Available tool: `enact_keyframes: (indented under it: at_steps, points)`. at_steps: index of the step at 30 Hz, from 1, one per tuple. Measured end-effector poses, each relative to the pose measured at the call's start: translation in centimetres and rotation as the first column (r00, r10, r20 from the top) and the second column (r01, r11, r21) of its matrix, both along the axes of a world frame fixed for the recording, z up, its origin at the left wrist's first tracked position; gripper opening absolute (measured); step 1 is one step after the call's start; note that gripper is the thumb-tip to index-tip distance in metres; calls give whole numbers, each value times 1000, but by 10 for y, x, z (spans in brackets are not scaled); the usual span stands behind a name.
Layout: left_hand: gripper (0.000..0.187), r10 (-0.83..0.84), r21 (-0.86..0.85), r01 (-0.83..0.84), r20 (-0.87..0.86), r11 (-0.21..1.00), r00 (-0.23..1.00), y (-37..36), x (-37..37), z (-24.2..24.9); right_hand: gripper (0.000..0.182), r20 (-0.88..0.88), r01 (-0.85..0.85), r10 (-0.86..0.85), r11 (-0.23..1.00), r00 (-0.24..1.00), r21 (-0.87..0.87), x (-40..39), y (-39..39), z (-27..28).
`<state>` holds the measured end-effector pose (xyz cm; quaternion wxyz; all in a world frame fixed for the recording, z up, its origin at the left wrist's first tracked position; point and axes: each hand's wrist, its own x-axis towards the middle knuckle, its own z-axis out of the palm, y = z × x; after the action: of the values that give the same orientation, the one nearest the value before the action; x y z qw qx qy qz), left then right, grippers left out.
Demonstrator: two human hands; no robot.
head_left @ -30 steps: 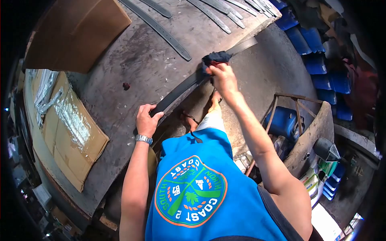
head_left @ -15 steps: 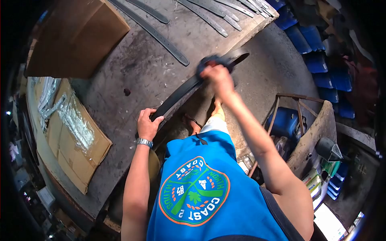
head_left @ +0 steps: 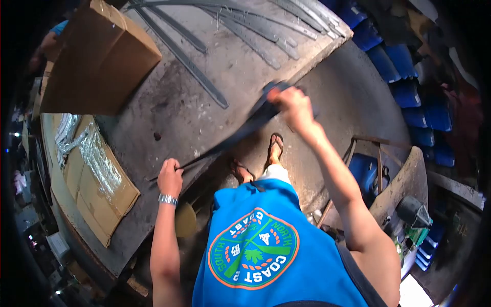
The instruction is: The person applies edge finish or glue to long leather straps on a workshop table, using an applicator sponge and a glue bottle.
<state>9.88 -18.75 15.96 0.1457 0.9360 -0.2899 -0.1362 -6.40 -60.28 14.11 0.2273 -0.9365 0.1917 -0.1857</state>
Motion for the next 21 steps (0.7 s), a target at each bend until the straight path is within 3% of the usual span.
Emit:
enact_keyframes:
  at_steps: [1, 3, 4, 6, 8, 11, 14, 15, 16, 17, 18, 19, 20, 21]
  points:
    - [22, -4, 27, 3, 33, 1000, 999, -14, -3, 24, 38, -11, -206, 207, 977, 978, 51, 9, 21, 28]
    - [18, -178, 24, 177, 181, 984, 967, -52, -1, 78, 35, 328, -494, 415, 844, 849, 210, 20, 73, 41]
    - [16, -259, 39, 258, 249, 965, 933, -67, -4, 102, 34, 398, -607, 499, 765, 770, 216, 25, 97, 44]
    - [10, -429, 131, 410, 362, 902, 828, -104, -2, 141, 27, 320, -573, 497, 790, 807, 218, 21, 129, 70]
    - [8, -536, 223, 489, 417, 843, 734, -137, 2, 173, 27, 222, -616, 575, 719, 788, 322, 31, 142, 56]
    - [6, -635, 351, 530, 411, 772, 654, -165, 8, 208, 18, 335, -584, 480, 700, 811, 411, 42, 137, 69]
    - [18, -413, -29, 573, 664, 819, 624, -190, 0, 243, 19, 443, -553, 346, 642, 827, 531, 50, 119, 88]
    - [29, -229, -244, 492, 659, 836, 716, -186, -2, 249, 21, 441, -542, 322, 591, 837, 597, 52, 109, 94]
    - [30, -68, -345, 418, 698, 841, 713, -181, -3, 254, 22, 437, -529, 301, 535, 848, 658, 53, 97, 100]
    - [30, 21, -561, 261, 445, 785, 895, -163, 4, 233, 23, 461, -540, 282, 475, 841, 695, 52, 84, 106]
    - [32, 71, -711, 48, 136, 702, 988, -144, 8, 193, 22, 559, -599, 234, 443, 795, 667, 53, 73, 112]
    - [43, -2, -651, -63, -98, 756, 995, -134, 4, 154, 19, 530, -545, 139, 321, 836, 775, 50, 64, 130]
    - [42, -26, -587, -294, -474, 754, 880, -133, -6, 122, 16, 482, -482, 52, 184, 875, 856, 45, 53, 153]
    - [40, 24, -412, -376, -646, 830, 763, -126, -15, 89, 14, 432, -431, 32, 149, 901, 890, 41, 37, 172]
